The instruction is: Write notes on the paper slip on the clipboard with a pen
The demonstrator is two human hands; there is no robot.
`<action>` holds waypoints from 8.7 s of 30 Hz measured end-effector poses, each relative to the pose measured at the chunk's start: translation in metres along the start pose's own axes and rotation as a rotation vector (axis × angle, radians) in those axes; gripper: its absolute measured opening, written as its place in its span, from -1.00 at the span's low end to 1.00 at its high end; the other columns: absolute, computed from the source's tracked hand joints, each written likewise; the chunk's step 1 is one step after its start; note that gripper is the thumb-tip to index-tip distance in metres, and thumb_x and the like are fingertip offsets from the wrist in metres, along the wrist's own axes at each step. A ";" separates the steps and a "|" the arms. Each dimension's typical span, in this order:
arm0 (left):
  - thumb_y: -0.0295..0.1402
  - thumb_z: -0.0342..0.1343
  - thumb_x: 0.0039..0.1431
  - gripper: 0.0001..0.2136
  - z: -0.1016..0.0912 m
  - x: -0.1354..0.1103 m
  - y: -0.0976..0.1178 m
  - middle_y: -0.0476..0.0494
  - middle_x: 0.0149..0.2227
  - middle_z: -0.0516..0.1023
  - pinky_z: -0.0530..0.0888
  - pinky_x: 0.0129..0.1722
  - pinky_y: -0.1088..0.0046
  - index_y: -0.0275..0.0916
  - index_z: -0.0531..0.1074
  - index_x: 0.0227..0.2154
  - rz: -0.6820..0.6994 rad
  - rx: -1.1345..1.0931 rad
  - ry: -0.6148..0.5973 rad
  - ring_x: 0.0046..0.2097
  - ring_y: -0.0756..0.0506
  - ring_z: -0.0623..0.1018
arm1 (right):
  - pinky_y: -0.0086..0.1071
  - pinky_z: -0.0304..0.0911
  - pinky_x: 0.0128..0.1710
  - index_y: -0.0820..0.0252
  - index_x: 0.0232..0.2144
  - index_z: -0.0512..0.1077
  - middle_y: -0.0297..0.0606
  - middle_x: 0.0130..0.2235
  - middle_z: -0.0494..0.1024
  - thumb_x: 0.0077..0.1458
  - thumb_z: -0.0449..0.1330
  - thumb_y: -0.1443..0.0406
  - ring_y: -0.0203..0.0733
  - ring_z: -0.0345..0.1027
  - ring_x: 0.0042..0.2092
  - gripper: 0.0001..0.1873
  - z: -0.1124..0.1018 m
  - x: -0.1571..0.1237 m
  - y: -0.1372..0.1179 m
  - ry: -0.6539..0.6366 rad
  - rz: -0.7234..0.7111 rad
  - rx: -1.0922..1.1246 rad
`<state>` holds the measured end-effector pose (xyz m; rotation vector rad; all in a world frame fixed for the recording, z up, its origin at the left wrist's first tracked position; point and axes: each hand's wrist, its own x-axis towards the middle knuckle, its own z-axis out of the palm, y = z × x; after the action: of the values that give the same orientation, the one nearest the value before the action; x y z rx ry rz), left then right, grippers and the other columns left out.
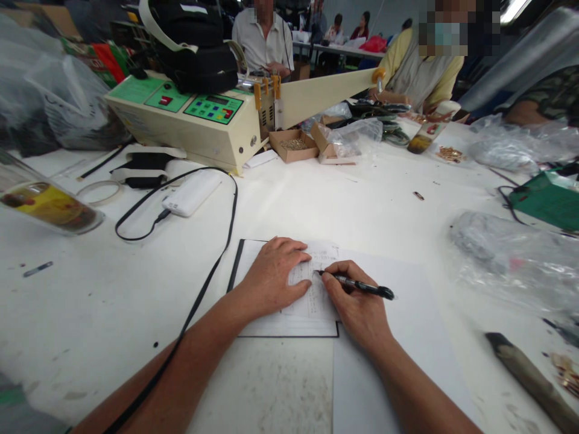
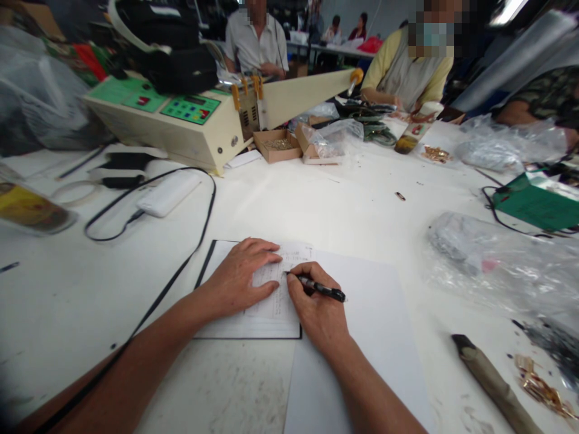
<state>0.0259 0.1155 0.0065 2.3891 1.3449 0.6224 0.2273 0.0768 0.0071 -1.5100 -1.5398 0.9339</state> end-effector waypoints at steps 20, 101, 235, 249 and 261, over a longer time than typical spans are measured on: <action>-0.33 0.35 0.08 -0.61 -0.001 0.001 0.001 -0.17 0.16 0.52 0.32 0.30 -0.03 -0.15 0.53 0.00 0.002 -0.017 -0.001 0.18 -0.30 0.41 | -0.36 0.11 -0.46 0.11 -0.34 0.49 -0.41 -0.47 0.44 0.22 0.24 0.20 -0.26 0.22 -0.46 -0.87 0.000 -0.001 -0.002 -0.018 -0.007 0.004; -0.34 0.37 0.07 -0.57 -0.003 0.000 -0.002 -0.19 0.20 0.49 0.32 0.31 -0.01 -0.18 0.53 0.03 0.013 -0.009 -0.028 0.22 -0.30 0.39 | -0.39 0.05 -0.50 0.13 -0.43 0.44 -0.45 -0.51 0.38 0.14 0.23 0.29 -0.31 0.14 -0.49 -0.90 -0.001 -0.001 0.001 -0.109 -0.002 0.091; -0.34 0.37 0.06 -0.58 -0.002 0.000 0.000 -0.18 0.18 0.50 0.32 0.31 -0.01 -0.21 0.54 0.02 0.001 -0.005 -0.025 0.21 -0.29 0.40 | -0.39 0.04 -0.51 0.13 -0.43 0.43 -0.44 -0.52 0.37 0.12 0.23 0.27 -0.31 0.13 -0.49 -0.90 -0.002 0.000 0.001 -0.079 0.027 0.095; -0.35 0.37 0.06 -0.58 -0.002 0.001 0.000 -0.18 0.19 0.50 0.32 0.32 -0.01 -0.19 0.54 0.02 -0.001 -0.004 -0.026 0.22 -0.30 0.39 | -0.39 0.04 -0.51 0.13 -0.42 0.43 -0.44 -0.51 0.36 0.13 0.23 0.27 -0.31 0.12 -0.50 -0.90 -0.002 0.000 0.001 -0.088 0.032 0.103; -0.33 0.36 0.06 -0.58 -0.002 0.000 0.000 -0.17 0.19 0.49 0.31 0.31 -0.03 -0.16 0.53 0.02 -0.001 -0.005 -0.029 0.21 -0.30 0.39 | -0.38 0.07 -0.48 0.13 -0.44 0.42 -0.43 -0.51 0.37 0.13 0.23 0.28 -0.29 0.15 -0.47 -0.89 -0.002 -0.001 -0.001 -0.082 0.027 0.095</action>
<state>0.0246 0.1156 0.0085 2.3847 1.3310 0.5884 0.2290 0.0762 0.0091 -1.4443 -1.5137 1.0821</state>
